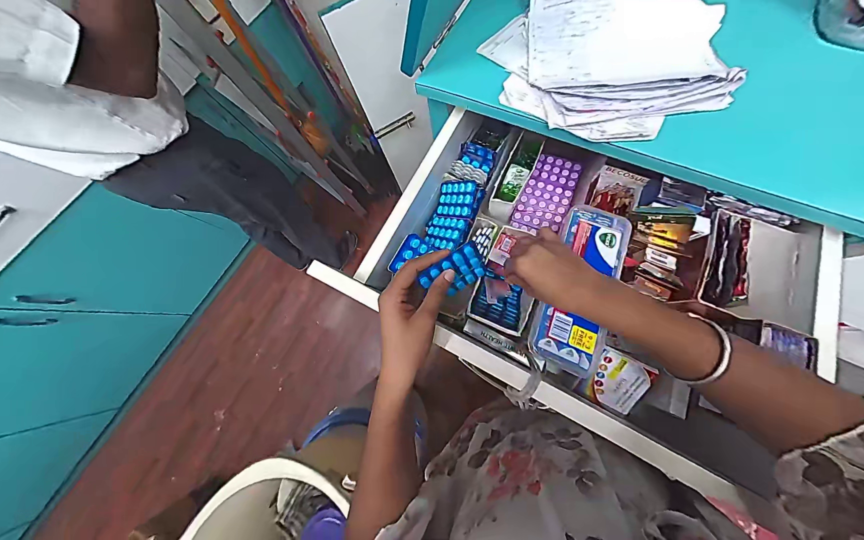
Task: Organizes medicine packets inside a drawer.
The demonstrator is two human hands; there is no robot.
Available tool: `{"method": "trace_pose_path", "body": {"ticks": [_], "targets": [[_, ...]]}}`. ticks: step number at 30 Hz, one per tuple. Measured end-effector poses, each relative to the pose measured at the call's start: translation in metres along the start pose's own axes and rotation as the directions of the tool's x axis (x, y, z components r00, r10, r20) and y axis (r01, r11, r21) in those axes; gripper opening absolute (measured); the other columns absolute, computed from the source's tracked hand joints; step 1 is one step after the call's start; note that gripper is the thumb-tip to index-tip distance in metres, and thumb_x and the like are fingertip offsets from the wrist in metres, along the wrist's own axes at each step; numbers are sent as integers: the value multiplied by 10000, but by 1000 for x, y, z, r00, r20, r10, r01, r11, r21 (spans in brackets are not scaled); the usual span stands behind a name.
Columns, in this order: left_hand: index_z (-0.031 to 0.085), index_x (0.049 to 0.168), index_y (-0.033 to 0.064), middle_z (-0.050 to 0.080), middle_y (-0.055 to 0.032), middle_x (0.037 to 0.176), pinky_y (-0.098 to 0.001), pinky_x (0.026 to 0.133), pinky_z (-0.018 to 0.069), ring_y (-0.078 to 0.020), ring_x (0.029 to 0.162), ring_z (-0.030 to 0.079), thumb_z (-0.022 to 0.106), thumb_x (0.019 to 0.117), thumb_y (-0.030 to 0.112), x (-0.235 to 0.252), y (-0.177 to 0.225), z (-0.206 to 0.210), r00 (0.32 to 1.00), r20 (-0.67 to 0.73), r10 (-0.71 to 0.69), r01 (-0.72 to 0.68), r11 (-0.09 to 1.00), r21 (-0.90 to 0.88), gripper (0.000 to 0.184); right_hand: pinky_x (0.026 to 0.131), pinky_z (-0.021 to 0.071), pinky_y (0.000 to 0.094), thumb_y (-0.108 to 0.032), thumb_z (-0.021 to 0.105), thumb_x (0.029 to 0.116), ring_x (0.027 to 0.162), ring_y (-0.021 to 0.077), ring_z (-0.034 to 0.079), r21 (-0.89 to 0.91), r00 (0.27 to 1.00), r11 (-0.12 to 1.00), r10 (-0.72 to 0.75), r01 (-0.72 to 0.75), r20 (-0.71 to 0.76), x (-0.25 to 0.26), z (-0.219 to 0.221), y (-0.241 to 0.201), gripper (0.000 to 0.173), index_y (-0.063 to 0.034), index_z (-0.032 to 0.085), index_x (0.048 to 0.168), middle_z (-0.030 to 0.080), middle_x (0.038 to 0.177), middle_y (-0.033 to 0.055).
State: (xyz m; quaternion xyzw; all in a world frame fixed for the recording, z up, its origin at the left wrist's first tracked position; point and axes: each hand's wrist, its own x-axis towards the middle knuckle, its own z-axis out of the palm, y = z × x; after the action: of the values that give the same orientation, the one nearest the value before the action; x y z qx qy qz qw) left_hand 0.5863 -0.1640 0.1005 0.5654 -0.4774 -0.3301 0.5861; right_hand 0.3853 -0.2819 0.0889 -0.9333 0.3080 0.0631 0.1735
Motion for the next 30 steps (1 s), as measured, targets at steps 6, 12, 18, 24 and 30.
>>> {"method": "trace_pose_path", "body": {"ticks": [6, 12, 18, 24, 30], "targets": [[666, 1201, -36, 725, -66, 1115, -255, 829, 604, -93, 935, 708, 661, 943, -12, -2, -2, -3, 999, -13, -35, 34, 998, -50, 259, 1097, 332, 612, 111, 480, 978, 1003, 414, 660, -292, 948, 956, 101, -10, 301, 17, 6, -52, 212, 109, 686, 1025, 707, 982, 242], [664, 1202, -39, 723, -76, 1112, -259, 834, 604, -99, 937, 708, 658, 946, -4, -2, -5, -6, 999, -4, -48, 48, 997, -60, 259, 862, 480, 585, 126, 435, 981, 995, 453, 653, -238, 897, 971, 122, -20, 424, 17, 3, -58, 218, 137, 618, 1098, 663, 1049, 292], [658, 1205, -44, 728, -78, 1106, -270, 847, 611, -109, 944, 717, 648, 949, -8, -2, -6, -9, 998, 37, -53, 56, 996, -70, 259, 764, 533, 589, -222, 687, 964, 981, 441, 682, -77, 971, 968, 239, -238, 5, -2, -11, -18, 260, 36, 710, 945, 703, 970, 233], [658, 1212, -51, 715, -87, 1143, -263, 844, 609, -105, 958, 710, 653, 947, -7, -2, -7, -4, 998, 59, -14, 16, 999, -47, 268, 881, 498, 597, -222, 697, 957, 1072, 422, 660, -24, 946, 948, 319, -318, 64, 5, -12, 1, 272, 19, 721, 1081, 702, 1085, 222], [566, 1324, -15, 676, -109, 1188, -357, 860, 614, -175, 987, 708, 530, 1004, 23, 0, 0, -5, 981, 31, -194, 193, 926, -325, 324, 661, 551, 546, -189, 678, 978, 737, 310, 678, 290, 905, 946, 245, -144, -349, -30, -34, 26, 178, -32, 754, 1011, 701, 895, 139]]}}
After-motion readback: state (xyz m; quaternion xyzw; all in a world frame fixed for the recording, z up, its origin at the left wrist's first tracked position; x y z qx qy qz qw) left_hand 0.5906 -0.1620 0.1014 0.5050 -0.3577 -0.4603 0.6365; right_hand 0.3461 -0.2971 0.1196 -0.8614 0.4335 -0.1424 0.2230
